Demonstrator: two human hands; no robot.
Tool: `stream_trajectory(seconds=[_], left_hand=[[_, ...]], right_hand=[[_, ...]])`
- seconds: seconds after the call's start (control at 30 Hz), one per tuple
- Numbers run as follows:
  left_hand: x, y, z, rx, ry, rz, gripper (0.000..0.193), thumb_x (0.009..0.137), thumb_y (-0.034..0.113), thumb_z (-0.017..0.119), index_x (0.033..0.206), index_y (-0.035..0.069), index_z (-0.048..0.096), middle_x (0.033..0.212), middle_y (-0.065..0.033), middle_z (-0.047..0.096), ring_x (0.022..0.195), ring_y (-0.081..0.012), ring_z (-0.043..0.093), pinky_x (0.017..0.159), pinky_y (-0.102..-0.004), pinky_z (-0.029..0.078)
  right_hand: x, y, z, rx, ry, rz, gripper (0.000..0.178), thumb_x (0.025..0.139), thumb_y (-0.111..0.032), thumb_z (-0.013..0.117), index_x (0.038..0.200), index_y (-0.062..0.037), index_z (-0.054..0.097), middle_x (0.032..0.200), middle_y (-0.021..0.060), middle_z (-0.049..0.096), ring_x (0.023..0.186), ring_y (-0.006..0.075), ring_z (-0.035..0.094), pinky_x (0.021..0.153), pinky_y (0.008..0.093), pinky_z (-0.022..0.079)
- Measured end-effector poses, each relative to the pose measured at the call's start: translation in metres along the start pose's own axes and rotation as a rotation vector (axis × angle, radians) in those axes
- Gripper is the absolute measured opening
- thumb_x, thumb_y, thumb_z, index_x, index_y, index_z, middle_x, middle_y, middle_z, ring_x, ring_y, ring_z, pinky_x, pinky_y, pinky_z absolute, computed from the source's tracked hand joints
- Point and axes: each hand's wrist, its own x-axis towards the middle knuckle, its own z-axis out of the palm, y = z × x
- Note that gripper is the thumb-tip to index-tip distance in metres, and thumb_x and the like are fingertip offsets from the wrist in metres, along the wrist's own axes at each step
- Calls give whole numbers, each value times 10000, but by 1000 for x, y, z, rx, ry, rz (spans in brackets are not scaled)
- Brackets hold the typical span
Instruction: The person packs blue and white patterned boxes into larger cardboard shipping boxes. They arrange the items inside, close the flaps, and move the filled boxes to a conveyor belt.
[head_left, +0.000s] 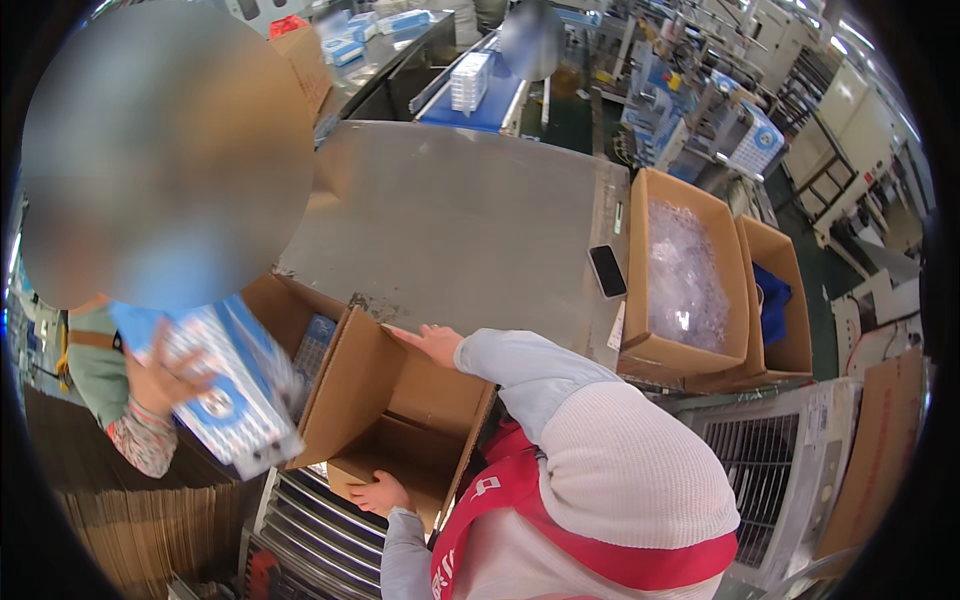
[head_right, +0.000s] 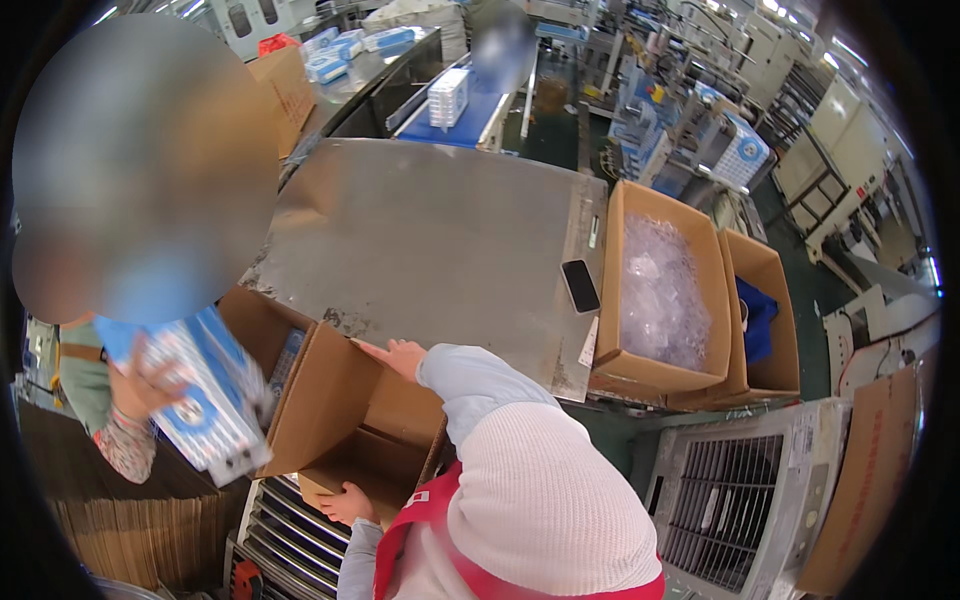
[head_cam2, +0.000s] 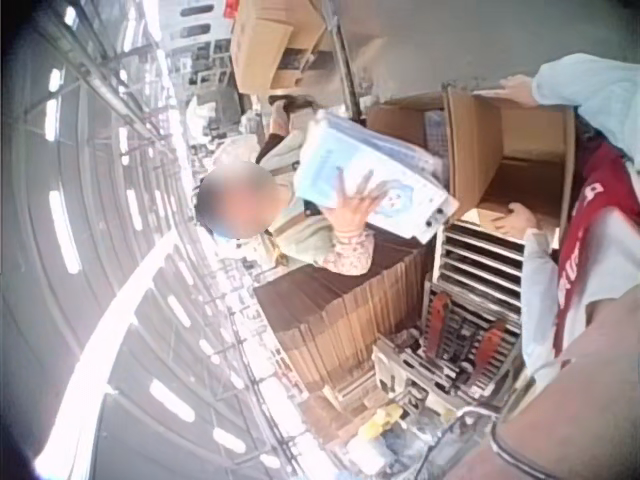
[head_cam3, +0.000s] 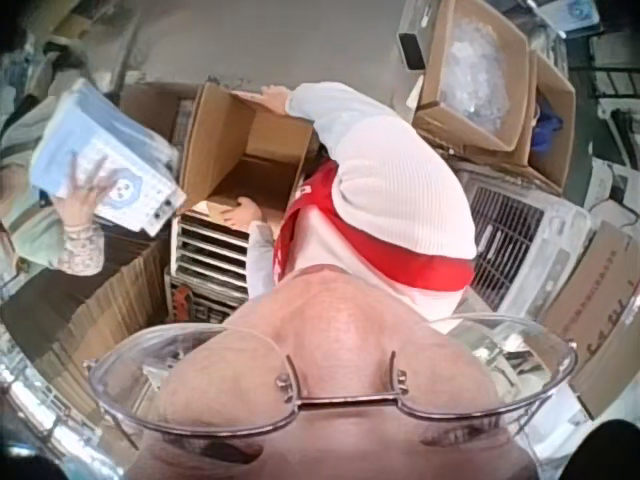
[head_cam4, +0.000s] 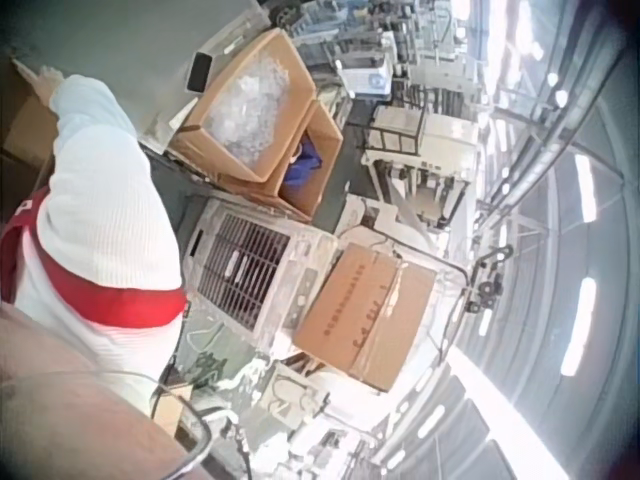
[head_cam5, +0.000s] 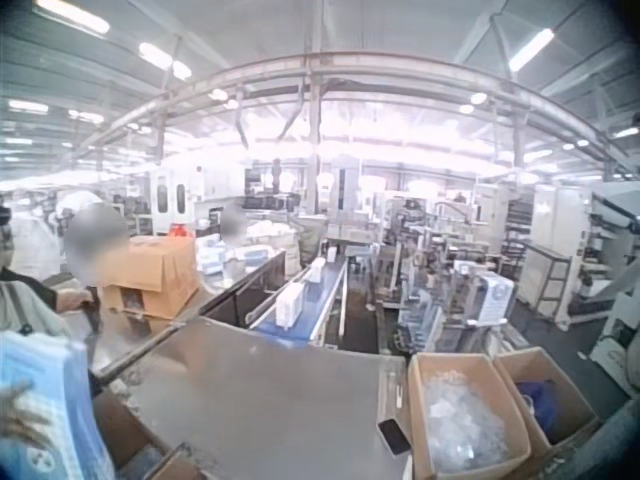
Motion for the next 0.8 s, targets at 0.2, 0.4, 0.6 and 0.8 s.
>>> stream_trajectory(seconds=[0.2,0.4,0.6,0.8], left_hand=[[-5,8,-17,-7,-109,-32,753,803,327,615,1422,-14,352,1282,-229,488,1092,-405,535,920,-471,477],[-2,0,-12,-9,-76,37,773,801,319,657,1406,-51,348,1264,-262,486,1100,-418,529,946,-482,448],[-1,7,-19,-177,-115,1,786,786,206,662,1453,-16,311,1344,-271,419,1240,-461,403,1054,-525,364],[-15,-1,-25,-277,-258,-123,1011,745,315,789,1507,-22,216,1483,-293,286,1348,-467,306,1129,-505,282]], right_hand=[[2,2,2,-33,-47,12,1092,769,-47,684,1582,-271,-9,1089,242,567,978,411,626,787,463,524],[16,7,-17,-7,-211,-44,1245,684,-104,769,1571,-212,-97,1053,265,610,861,428,659,721,469,545],[25,33,-5,79,-227,-188,1121,774,-190,687,1566,-168,-107,774,219,663,724,423,662,638,492,515],[22,77,-49,257,-479,-241,659,1011,-432,425,1544,-112,208,988,266,668,904,431,647,816,522,498]])
